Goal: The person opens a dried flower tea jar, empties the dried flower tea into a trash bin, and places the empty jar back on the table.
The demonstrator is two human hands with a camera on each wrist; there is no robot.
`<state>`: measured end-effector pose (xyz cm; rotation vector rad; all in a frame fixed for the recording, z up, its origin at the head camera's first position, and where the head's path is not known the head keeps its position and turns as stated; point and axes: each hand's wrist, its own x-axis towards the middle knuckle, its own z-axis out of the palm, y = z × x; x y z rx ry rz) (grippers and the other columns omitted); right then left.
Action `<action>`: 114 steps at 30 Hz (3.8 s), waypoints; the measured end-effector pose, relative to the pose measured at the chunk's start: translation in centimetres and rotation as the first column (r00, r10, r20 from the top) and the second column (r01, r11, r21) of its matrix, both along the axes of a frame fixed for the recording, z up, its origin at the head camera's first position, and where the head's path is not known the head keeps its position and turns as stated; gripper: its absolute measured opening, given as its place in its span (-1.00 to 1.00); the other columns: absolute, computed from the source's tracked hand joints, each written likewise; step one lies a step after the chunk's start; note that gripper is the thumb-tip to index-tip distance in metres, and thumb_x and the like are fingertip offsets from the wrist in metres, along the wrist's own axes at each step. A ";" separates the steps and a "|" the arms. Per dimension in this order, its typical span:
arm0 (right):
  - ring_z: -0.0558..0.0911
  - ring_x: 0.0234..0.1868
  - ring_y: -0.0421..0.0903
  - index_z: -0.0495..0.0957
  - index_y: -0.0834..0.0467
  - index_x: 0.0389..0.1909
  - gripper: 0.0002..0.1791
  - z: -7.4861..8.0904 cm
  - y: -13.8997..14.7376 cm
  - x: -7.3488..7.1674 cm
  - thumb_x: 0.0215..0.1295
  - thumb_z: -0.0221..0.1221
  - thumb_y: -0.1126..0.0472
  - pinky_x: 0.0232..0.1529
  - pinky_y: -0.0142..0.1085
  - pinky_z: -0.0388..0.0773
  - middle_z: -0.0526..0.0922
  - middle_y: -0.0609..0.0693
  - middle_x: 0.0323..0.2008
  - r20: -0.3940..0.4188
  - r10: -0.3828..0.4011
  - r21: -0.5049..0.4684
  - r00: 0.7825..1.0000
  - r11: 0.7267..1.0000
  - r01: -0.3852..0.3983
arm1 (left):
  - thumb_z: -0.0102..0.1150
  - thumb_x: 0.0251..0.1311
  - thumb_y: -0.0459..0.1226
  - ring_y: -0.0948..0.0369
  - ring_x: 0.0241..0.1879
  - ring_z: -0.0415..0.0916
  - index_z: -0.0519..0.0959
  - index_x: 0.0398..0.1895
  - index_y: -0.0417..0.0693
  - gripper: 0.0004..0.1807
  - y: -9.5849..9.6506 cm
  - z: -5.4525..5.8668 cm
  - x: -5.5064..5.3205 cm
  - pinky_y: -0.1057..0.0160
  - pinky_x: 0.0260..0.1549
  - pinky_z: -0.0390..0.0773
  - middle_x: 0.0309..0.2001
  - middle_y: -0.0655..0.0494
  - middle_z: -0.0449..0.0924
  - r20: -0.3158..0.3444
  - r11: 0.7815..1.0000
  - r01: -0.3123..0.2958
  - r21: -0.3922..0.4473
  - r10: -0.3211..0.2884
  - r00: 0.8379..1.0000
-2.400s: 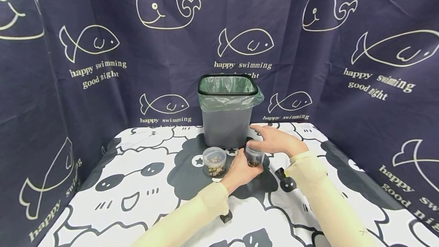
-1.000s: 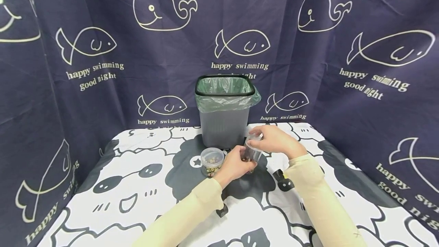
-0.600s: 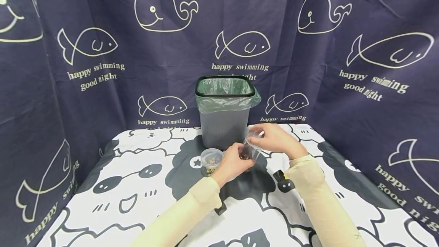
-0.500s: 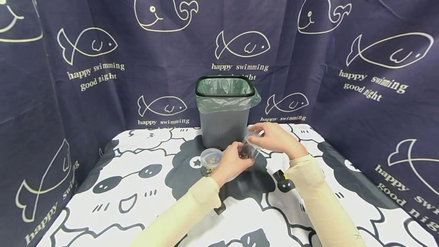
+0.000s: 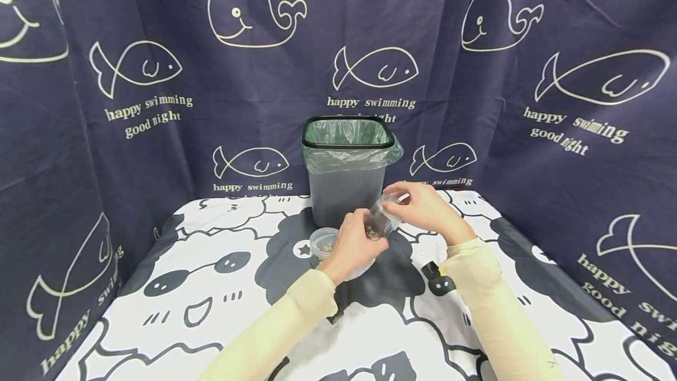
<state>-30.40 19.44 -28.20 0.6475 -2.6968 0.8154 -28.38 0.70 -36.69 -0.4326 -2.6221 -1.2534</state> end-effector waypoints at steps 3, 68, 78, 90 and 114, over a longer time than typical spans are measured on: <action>0.78 -0.21 -0.06 0.68 0.09 0.10 -0.59 0.0 -0.1 -0.1 0.30 0.23 0.02 -0.20 -0.16 0.66 0.78 0.06 -0.09 -0.004 -0.005 -0.022 1.000 1.000 0.005 | 0.40 0.11 -0.07 0.11 0.06 0.45 0.39 0.34 -0.09 -0.27 -0.2 0.1 -0.2 0.06 0.09 0.51 0.12 0.02 0.46 -0.024 1.000 -0.005 -0.028 0.004 1.000; 0.69 -0.46 0.04 0.57 0.00 0.14 -0.50 -1.4 -4.0 0.2 0.45 0.13 -0.27 -0.34 -0.06 0.71 0.66 0.03 -0.45 0.122 0.092 -0.334 0.988 0.941 -0.047 | 0.54 -0.14 -0.19 0.15 -0.21 0.50 0.60 0.00 -0.01 -0.46 -8.7 6.9 -1.6 0.15 -0.15 0.55 -0.21 0.15 0.57 -0.345 0.916 -0.011 -0.402 -0.140 0.928; 0.70 -0.46 0.08 0.54 0.07 0.20 -0.49 -1.4 -4.8 -0.8 0.48 0.14 -0.22 -0.37 -0.10 0.72 0.64 0.08 -0.45 0.148 0.142 -0.364 0.979 0.928 -0.079 | 0.55 -0.15 -0.18 0.16 -0.20 0.50 0.59 -0.03 0.03 -0.47 -9.3 6.8 -2.0 0.14 -0.15 0.55 -0.22 0.18 0.56 -0.335 0.910 -0.057 -0.411 -0.093 0.938; 0.68 -0.45 0.08 0.51 0.05 0.21 -0.48 -1.2 -5.5 -0.7 0.47 0.13 -0.23 -0.38 -0.11 0.72 0.66 0.28 -0.38 0.153 0.156 -0.379 0.976 0.921 -0.088 | 0.56 -0.18 -0.18 0.13 -0.21 0.50 0.60 -0.04 0.02 -0.46 -9.9 7.5 -1.9 0.13 -0.17 0.55 -0.24 0.14 0.58 -0.353 0.909 -0.061 -0.412 -0.097 0.931; 0.66 -0.47 0.07 0.56 -0.05 0.08 -0.47 -1.5 -5.7 -0.3 0.40 0.11 -0.38 -0.37 -0.16 0.64 0.67 0.09 -0.40 0.138 0.089 -0.375 0.986 0.926 -0.031 | 0.51 -0.21 -0.22 0.16 -0.25 0.46 0.58 -0.02 0.02 -0.44 -9.7 7.0 -2.1 0.15 -0.22 0.52 -0.27 0.17 0.53 -0.343 0.906 -0.054 -0.421 -0.104 0.934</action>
